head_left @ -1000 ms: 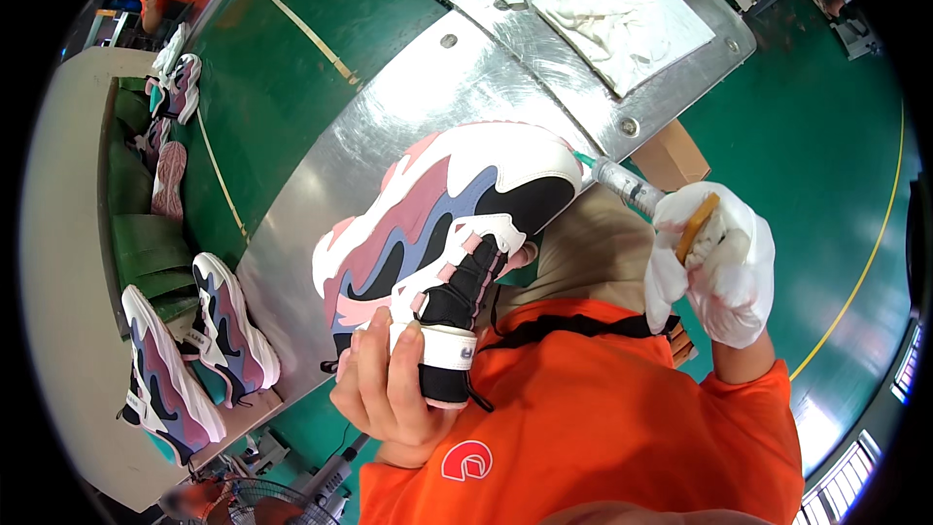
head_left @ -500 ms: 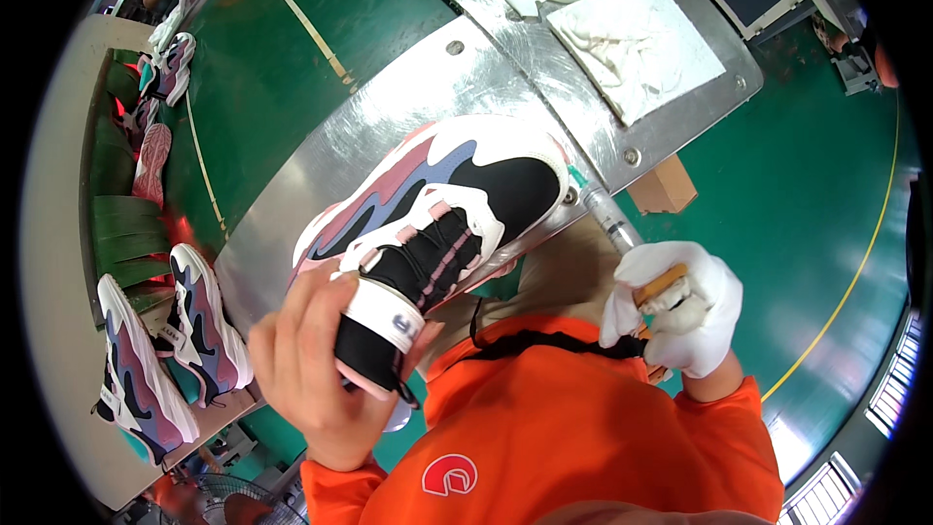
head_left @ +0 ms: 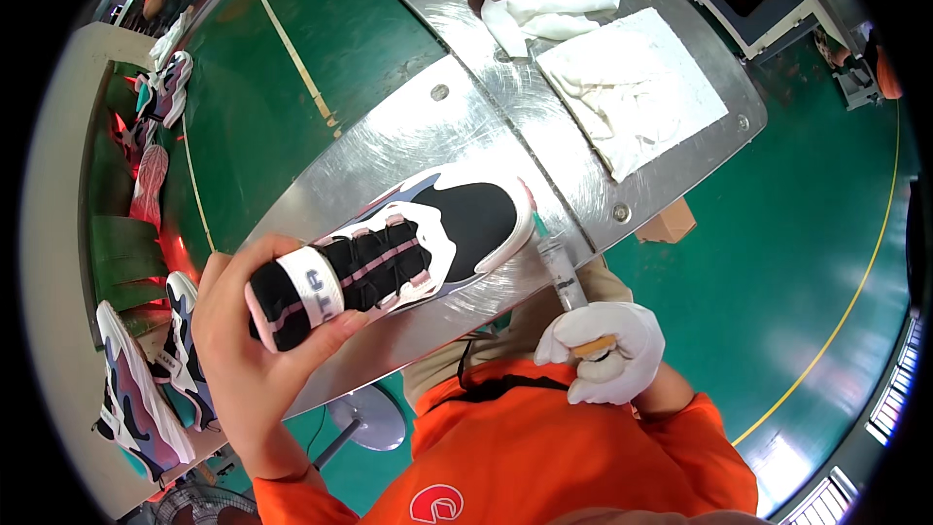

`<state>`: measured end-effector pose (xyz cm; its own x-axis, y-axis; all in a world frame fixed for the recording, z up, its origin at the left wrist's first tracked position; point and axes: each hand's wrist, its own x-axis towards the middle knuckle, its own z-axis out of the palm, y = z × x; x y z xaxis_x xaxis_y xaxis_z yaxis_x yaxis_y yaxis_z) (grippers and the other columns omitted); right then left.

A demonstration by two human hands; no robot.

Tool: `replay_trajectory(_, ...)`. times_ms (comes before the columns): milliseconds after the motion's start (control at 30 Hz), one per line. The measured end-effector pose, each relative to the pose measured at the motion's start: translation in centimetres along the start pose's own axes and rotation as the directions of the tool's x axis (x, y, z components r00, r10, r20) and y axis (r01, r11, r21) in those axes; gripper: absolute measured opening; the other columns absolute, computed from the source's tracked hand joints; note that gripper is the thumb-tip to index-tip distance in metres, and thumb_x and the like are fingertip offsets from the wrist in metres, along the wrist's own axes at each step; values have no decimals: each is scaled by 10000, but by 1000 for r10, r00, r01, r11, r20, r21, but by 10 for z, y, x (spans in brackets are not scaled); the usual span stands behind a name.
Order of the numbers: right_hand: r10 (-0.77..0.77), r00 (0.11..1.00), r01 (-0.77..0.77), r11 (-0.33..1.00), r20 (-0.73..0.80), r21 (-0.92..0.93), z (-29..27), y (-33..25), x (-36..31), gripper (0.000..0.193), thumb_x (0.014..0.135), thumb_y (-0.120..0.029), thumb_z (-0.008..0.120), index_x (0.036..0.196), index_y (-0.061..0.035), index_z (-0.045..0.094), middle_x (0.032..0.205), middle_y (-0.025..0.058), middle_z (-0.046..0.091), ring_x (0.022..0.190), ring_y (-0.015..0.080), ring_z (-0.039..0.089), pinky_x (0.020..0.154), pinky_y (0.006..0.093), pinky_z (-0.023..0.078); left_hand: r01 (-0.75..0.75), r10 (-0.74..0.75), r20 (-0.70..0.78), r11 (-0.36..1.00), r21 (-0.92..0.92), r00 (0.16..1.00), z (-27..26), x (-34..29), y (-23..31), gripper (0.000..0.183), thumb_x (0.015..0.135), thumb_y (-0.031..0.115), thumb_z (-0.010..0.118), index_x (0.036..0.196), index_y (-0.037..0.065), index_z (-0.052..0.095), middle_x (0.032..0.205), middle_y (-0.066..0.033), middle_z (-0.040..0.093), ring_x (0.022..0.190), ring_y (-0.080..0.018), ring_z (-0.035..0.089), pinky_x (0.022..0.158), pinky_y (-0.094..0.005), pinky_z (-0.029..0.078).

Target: The person uses a syringe to apply a clear liquid into the seams of a multi-colored sneaker. They rotate the shoe to access different areas, wipe the surface with a white cloth, and place the shoe on a metal table. The person repeats this process with multiple sneakers on a production line.

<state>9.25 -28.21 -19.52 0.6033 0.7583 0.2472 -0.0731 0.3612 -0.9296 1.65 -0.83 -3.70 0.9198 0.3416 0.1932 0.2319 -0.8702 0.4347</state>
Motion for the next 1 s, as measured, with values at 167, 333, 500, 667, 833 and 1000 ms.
replay_trajectory(167, -48, 999, 48, 992, 7, -118, 2, 10, 2, 576, 584, -183, 892, 1082, -66, 627, 906, 51, 686, 683, 230, 607, 615, 293, 485, 99, -93, 72, 992, -79, 993, -4, 10, -5, 532, 551, 264, 889, 965, 36, 645, 823, -32, 583, 756, -160, 538, 673, -277, 430)
replay_trajectory(333, -65, 998, 65, 980, 4, -188, -1, 9, 7, 582, 571, -201, 891, 1078, -74, 633, 898, 43, 688, 697, 238, 620, 626, 310, 492, 218, -186, 163, 954, -206, 969, -11, 27, -13, 559, 564, 260, 891, 1002, 16, 645, 853, -22, 584, 791, -124, 584, 735, -256, 457)
replay_trajectory(500, -73, 997, 70, 987, -20, -146, 2, 5, 11, 557, 599, -173, 876, 1087, -62, 630, 896, 44, 688, 721, 223, 639, 633, 292, 501, 252, -188, 239, 929, -271, 953, -15, 38, -20, 571, 587, 253, 881, 1030, -6, 633, 878, -27, 617, 783, -101, 583, 736, -240, 459)
replay_trajectory(667, -59, 998, 57, 993, -17, -103, 1, 1, 14, 526, 632, -95, 842, 1103, -32, 616, 902, 68, 683, 761, 207, 655, 671, 280, 517, 271, -189, 278, 916, -295, 942, -19, 42, -22, 549, 598, 240, 867, 1025, -12, 631, 878, -26, 612, 783, -90, 578, 728, -233, 457)
replay_trajectory(833, -37, 999, 40, 997, -40, 69, 7, 3, 8, 539, 654, 25, 793, 1147, 13, 577, 956, 123, 669, 782, 167, 631, 693, 269, 513, 256, -186, 270, 933, -254, 945, -22, 41, -20, 533, 600, 250, 872, 1008, -3, 641, 874, -27, 594, 783, -93, 580, 706, -236, 460)
replay_trajectory(1000, 14, 993, 21, 961, -121, 277, 4, -3, -6, 560, 689, 111, 727, 1204, 17, 528, 1004, 137, 646, 813, 115, 579, 729, 235, 495, 84, -61, 161, 987, -138, 985, -14, 34, -18, 556, 579, 291, 887, 1009, 29, 651, 820, -58, 560, 739, -166, 576, 676, -286, 463)
